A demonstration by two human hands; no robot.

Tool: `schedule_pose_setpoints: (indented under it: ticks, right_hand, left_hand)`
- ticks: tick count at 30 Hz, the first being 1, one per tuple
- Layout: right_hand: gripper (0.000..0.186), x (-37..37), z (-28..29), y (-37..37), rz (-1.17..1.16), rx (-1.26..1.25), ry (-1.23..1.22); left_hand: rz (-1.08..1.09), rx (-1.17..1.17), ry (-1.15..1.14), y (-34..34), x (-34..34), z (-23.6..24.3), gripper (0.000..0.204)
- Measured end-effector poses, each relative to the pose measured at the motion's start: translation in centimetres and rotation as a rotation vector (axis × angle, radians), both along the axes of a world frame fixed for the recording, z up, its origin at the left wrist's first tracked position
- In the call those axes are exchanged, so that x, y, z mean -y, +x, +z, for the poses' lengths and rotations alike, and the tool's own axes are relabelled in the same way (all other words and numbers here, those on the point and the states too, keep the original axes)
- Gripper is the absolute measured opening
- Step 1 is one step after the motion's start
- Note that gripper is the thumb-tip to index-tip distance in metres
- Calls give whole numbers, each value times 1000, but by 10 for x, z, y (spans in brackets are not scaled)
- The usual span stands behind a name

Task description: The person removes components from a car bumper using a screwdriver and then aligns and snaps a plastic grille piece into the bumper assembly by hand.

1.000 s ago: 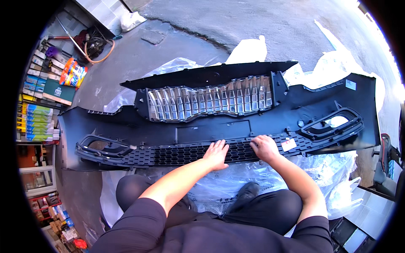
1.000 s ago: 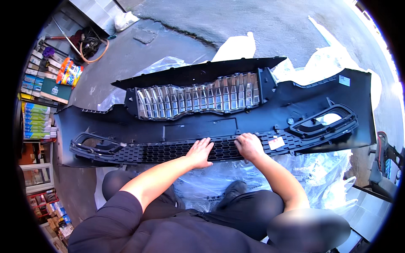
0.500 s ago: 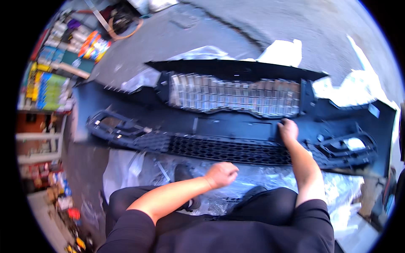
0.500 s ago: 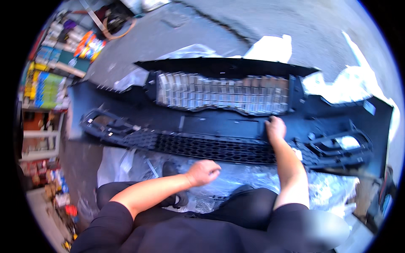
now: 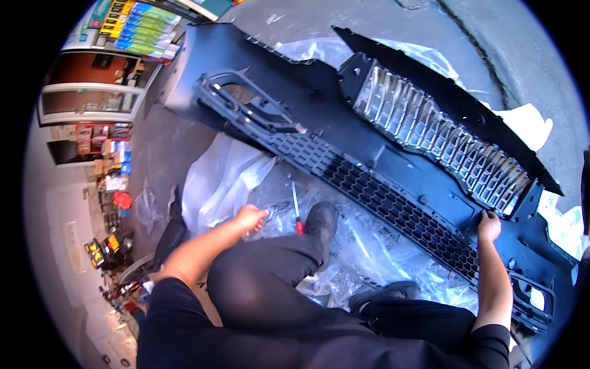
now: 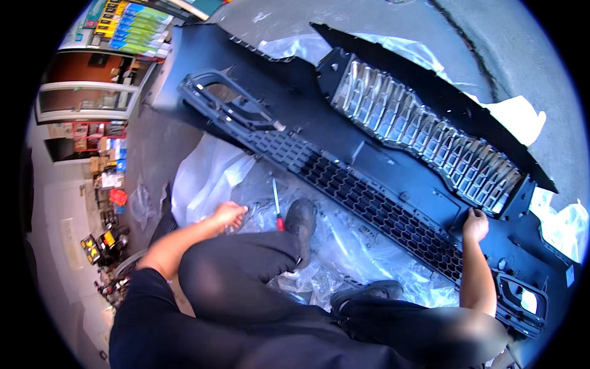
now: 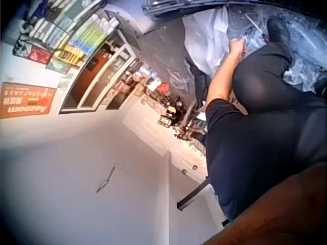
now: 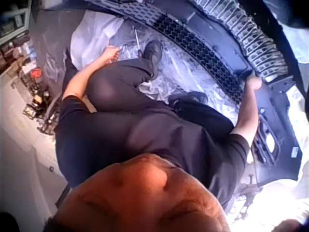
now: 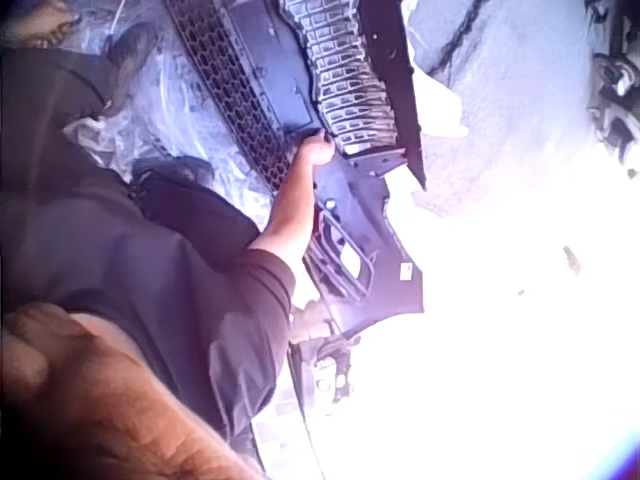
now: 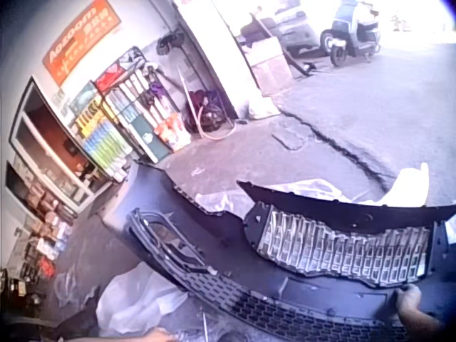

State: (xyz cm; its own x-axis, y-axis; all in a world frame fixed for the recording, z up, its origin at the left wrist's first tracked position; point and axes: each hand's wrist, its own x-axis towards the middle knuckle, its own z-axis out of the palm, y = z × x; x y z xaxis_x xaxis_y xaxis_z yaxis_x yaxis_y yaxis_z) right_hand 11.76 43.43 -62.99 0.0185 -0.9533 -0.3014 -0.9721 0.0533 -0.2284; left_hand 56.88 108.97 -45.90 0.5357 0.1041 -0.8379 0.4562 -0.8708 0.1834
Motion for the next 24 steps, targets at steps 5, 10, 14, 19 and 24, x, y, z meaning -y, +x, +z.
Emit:
schedule_pose_setpoints:
  ticks: [5,10,14,19,24]
  right_hand:
    - [35,3,14,17,88,-107,70]
    - [41,23,1,0,135,-142,67]
    - [38,3,-11,8,37,-16,95]
    - [33,-20,-1,24,80,34,118]
    - [42,-10,32,22,-114,-23,75]
  left_hand:
    - [197,178,-134,-87,45,-119,47]
    - [-333,318,249,-76,47,-151,59]
    - [-278,176,251,-47,-4,-178,53]
    - [-212,149,91,-15,-72,-192,35]
    - [-243,87,16,-49,-23,-190,15]
